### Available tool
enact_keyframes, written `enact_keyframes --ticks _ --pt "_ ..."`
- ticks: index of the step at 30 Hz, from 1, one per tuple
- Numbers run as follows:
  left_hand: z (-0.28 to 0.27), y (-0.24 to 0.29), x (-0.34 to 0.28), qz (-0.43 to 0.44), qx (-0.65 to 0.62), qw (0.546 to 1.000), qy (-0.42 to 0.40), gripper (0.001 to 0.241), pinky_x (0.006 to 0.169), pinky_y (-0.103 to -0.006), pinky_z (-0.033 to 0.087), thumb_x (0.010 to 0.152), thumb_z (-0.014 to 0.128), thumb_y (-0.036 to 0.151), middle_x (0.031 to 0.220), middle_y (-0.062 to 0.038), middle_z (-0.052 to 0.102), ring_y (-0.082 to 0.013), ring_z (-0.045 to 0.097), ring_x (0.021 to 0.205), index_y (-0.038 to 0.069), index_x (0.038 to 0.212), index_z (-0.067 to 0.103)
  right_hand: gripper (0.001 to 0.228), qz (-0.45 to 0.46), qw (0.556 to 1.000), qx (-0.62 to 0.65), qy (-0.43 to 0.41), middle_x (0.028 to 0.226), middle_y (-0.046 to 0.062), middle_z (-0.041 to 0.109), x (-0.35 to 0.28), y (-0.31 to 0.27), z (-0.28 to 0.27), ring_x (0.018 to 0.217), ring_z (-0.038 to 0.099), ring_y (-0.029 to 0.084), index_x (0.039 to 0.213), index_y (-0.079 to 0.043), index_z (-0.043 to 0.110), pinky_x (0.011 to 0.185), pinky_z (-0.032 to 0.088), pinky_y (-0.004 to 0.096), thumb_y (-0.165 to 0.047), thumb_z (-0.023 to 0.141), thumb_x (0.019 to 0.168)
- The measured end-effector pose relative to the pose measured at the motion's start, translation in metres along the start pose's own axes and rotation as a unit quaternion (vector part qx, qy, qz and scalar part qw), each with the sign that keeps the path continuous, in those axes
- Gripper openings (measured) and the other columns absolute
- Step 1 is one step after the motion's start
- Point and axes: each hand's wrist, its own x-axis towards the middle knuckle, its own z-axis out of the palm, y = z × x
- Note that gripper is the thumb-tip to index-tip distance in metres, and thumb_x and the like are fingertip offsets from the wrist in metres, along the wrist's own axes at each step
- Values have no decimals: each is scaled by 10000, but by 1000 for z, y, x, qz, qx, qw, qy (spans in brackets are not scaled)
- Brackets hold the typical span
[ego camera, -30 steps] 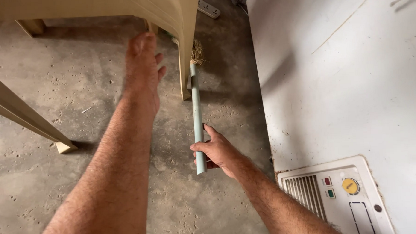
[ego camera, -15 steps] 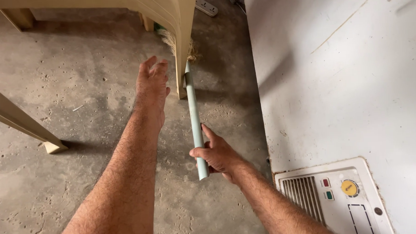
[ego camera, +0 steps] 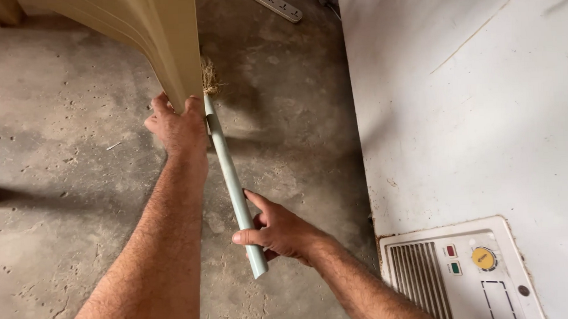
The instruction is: Cleaning a bottle with a cloth and then sweeping the floor of a grocery store with a hand broom.
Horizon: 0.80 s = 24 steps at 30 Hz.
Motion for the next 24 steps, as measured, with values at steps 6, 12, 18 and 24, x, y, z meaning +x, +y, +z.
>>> enact_keyframes --ticks 6,12,18,24 --pt "-20 30 -25 -34 20 998 -52 480 940 -370 599 976 634 253 1267 -29 489 -174 619 1146 180 1403 428 1183 1 1000 12 4 1129 205 663 6 -8 -1 971 712 238 1642 -198 54 827 675 457 -388 799 744" --pt "-17 23 -13 -45 -4 998 -44 508 993 -450 575 960 663 286 1298 -25 501 -198 597 1184 186 1389 409 1038 23 999 20 42 1084 185 642 -2 -14 4 844 726 215 1636 -181 81 761 685 409 -183 717 817" --pt "-29 28 -12 -55 9 997 -56 432 979 -449 565 957 674 354 1237 -33 564 -200 606 1172 181 1283 450 722 24 980 58 189 819 69 555 4 -6 2 579 510 122 1560 -116 326 514 518 298 -99 583 886" --pt "-34 20 -10 -46 48 998 17 425 899 -357 624 958 697 439 1147 -32 529 -168 610 1083 130 1159 487 659 25 961 58 268 812 72 574 2 -2 -1 547 520 110 1541 -105 296 481 527 300 -147 548 933"
